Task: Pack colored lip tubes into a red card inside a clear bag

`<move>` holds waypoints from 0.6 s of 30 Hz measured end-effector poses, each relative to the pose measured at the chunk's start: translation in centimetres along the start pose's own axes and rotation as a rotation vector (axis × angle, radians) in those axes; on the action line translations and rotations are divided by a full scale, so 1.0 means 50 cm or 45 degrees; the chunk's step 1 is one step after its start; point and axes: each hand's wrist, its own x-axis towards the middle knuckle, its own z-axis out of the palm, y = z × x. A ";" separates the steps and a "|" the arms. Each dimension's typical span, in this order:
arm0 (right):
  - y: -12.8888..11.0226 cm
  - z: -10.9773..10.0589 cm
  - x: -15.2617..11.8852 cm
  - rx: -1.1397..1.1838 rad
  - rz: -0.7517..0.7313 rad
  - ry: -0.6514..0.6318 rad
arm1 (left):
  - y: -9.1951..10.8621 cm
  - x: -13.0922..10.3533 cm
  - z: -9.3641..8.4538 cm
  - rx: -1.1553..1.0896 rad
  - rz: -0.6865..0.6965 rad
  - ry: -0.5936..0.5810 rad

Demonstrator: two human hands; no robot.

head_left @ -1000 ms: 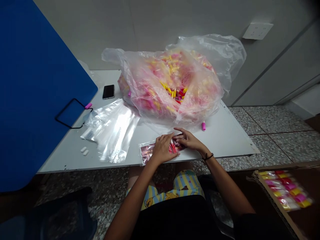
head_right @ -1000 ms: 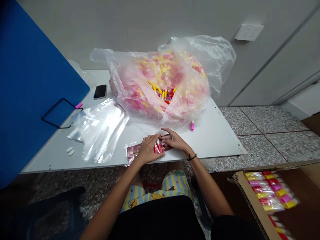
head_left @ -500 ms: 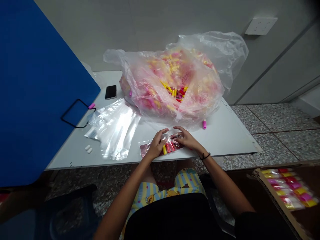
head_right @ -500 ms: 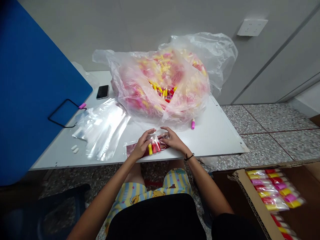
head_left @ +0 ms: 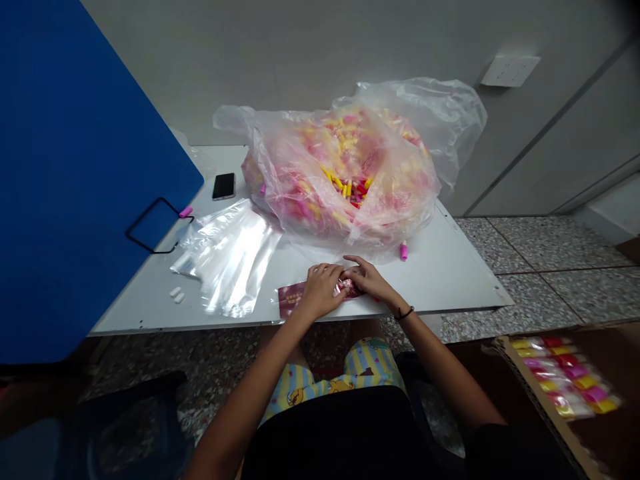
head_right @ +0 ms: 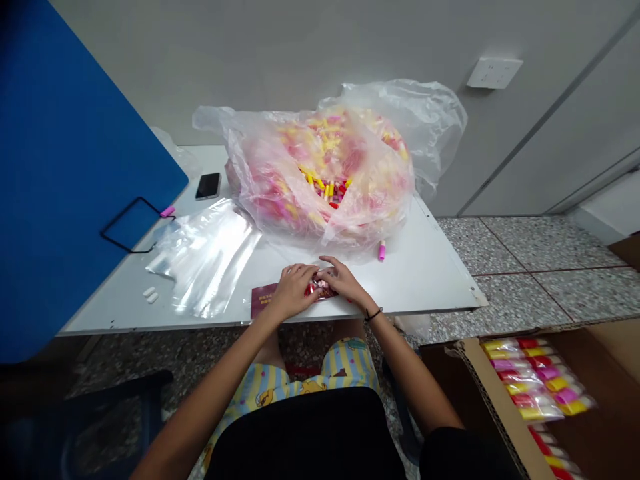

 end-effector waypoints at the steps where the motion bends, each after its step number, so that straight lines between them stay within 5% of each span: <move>1: 0.004 0.002 0.001 0.021 0.004 0.117 | 0.008 -0.002 0.005 0.097 0.020 0.010; 5: 0.018 -0.020 -0.002 0.288 -0.020 0.639 | 0.020 -0.011 0.023 0.193 0.039 0.036; 8: 0.015 -0.054 -0.010 0.463 -0.086 0.845 | 0.014 -0.016 0.029 0.164 0.039 0.081; 13: -0.006 -0.052 -0.017 0.385 -0.418 0.990 | 0.004 -0.019 0.034 0.121 0.046 0.111; 18: -0.006 0.000 -0.022 -0.102 -0.358 0.790 | 0.003 -0.020 0.039 0.104 0.060 0.130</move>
